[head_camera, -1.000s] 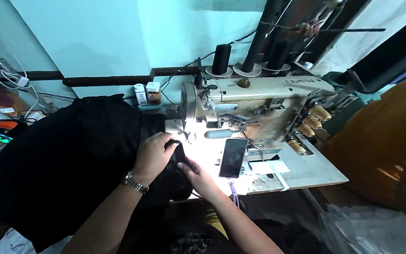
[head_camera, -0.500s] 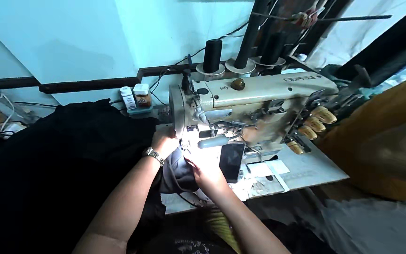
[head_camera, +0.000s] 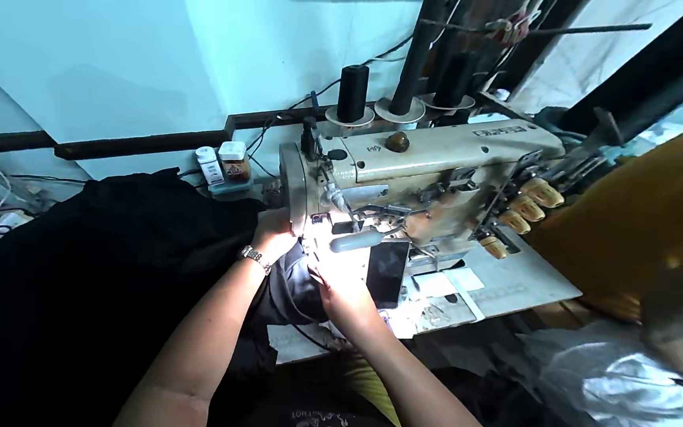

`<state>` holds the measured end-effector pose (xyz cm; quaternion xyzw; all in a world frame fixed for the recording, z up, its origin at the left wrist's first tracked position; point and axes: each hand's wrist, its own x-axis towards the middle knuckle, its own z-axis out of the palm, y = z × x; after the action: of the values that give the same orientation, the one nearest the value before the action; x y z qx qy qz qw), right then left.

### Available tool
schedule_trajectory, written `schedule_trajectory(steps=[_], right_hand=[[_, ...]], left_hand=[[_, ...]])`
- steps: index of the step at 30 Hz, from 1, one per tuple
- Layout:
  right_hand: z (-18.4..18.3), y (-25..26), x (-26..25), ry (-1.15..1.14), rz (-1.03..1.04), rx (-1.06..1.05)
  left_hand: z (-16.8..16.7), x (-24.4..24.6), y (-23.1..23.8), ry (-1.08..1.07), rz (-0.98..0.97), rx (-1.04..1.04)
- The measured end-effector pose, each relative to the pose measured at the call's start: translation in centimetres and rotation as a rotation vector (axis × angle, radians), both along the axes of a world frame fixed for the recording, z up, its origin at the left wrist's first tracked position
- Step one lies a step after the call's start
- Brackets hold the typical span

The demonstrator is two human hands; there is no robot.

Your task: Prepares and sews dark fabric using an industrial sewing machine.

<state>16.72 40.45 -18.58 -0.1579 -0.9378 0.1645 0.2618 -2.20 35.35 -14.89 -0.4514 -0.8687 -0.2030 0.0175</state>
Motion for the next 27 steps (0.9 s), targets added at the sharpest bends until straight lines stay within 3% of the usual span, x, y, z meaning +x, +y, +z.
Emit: schedule_trajectory(steps=[5, 27], right_hand=[[-0.4, 0.1, -0.9, 0.096, -0.01, 0.059], [-1.1, -0.3, 0.3, 0.068, 0.021, -0.016]], left_hand=[[0.1, -0.3, 0.7, -0.069, 0.001, 0.052], [0.0, -0.6, 0.6, -0.081, -0.021, -0.002]])
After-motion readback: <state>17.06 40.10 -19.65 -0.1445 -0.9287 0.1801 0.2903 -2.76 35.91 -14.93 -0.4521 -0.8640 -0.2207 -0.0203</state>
